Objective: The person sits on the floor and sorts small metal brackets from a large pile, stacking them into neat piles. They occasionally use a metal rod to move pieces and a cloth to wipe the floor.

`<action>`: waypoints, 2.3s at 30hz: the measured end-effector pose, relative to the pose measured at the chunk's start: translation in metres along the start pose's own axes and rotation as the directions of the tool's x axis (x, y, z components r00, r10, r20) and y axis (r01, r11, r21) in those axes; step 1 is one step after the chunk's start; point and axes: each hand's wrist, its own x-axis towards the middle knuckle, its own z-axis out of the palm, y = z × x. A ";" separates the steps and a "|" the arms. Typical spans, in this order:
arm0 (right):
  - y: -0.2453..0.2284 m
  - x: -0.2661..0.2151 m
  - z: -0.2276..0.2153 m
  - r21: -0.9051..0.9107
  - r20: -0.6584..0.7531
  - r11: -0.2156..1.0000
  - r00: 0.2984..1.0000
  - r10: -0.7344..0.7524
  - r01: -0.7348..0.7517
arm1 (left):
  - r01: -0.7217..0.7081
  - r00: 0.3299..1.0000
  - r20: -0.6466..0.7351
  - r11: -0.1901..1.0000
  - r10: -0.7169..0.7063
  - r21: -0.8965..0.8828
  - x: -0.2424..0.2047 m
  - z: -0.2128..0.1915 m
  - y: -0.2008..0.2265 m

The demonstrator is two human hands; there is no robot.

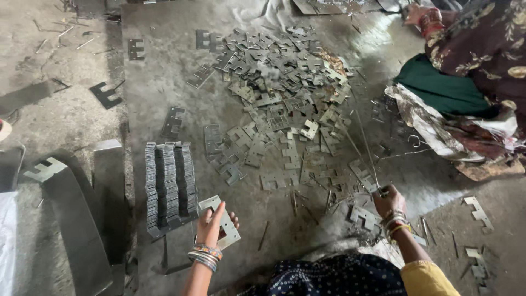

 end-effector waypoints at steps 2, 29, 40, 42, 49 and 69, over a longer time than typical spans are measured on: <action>-0.026 0.037 0.004 0.025 -0.011 0.998 0.999 -0.051 0.051 | -0.055 0.998 0.004 0.996 0.055 0.074 0.003 0.001 -0.004; -0.170 0.104 -0.018 0.357 0.506 0.917 0.789 -0.349 0.176 | -0.126 0.989 0.108 0.966 0.103 0.226 0.018 0.000 -0.017; -0.145 -0.008 -0.073 0.136 0.185 0.875 0.856 -0.483 0.464 | -0.335 0.938 0.082 0.829 0.336 0.448 0.023 -0.010 -0.020; -0.169 0.051 -0.029 0.186 0.002 0.784 0.798 -0.603 0.592 | -0.153 0.988 0.053 0.944 0.144 0.292 0.018 -0.009 -0.020; -0.304 0.241 0.083 0.178 0.092 0.966 0.974 -0.208 0.189 | -0.104 0.994 0.007 0.959 0.106 0.265 0.010 -0.006 -0.011; -0.274 0.155 0.060 0.563 0.289 0.823 0.951 -0.110 -0.076 | -0.216 0.975 0.100 0.958 0.200 0.191 0.007 0.007 0.007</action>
